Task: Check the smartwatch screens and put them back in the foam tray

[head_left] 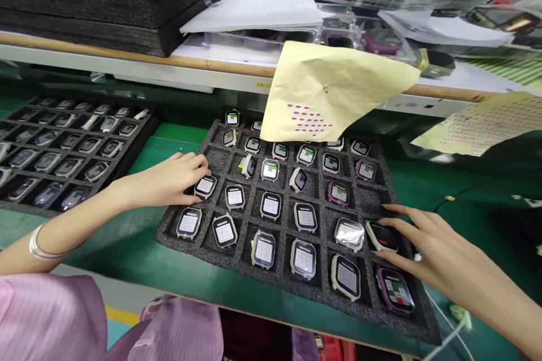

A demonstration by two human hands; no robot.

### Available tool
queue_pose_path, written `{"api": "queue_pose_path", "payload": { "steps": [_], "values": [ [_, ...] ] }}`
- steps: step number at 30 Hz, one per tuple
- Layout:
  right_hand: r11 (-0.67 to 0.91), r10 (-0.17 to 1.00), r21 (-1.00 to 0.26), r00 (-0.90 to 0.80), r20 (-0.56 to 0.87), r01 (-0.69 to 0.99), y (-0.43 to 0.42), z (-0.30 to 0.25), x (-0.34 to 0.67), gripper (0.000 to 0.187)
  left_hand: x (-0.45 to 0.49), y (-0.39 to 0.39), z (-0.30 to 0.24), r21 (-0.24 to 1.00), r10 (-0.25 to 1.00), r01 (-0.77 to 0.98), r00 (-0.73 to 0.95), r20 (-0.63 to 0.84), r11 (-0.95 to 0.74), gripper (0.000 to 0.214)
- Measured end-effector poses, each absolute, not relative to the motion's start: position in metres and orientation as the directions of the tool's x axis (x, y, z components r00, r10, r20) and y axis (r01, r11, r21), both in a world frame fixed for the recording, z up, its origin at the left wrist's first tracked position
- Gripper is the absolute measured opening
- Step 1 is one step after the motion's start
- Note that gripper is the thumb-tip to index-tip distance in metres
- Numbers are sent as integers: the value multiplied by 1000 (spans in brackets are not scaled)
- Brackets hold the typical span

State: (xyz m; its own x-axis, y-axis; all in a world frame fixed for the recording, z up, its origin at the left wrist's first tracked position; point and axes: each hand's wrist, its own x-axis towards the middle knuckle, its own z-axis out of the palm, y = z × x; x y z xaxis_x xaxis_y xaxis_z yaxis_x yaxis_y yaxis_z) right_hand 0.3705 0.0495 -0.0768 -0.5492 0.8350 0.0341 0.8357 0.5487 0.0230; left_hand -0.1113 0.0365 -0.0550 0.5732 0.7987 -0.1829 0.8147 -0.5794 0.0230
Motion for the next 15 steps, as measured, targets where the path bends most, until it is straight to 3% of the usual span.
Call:
{"api": "queue_pose_path", "payload": {
  "steps": [3, 5, 11, 15],
  "values": [
    [565, 825, -13, -565, -16, 825, 57, -73, 371, 60, -108, 39, -57, -24, 797, 807, 577, -178, -590, 19],
    [562, 825, -59, -564, -41, 825, 61, -75, 377, 57, -110, 41, -61, 45, 803, 816, 575, -155, -576, 22],
    [567, 824, -174, -556, 111, 805, 58, -85, 387, 48, -123, 47, -69, 585, 856, 698, 517, -13, -413, 40],
    [395, 916, -404, -319, 243, 825, 43, -69, 371, 43, -104, 45, -62, 946, 903, 311, 426, -51, -94, 42]
  ]
}}
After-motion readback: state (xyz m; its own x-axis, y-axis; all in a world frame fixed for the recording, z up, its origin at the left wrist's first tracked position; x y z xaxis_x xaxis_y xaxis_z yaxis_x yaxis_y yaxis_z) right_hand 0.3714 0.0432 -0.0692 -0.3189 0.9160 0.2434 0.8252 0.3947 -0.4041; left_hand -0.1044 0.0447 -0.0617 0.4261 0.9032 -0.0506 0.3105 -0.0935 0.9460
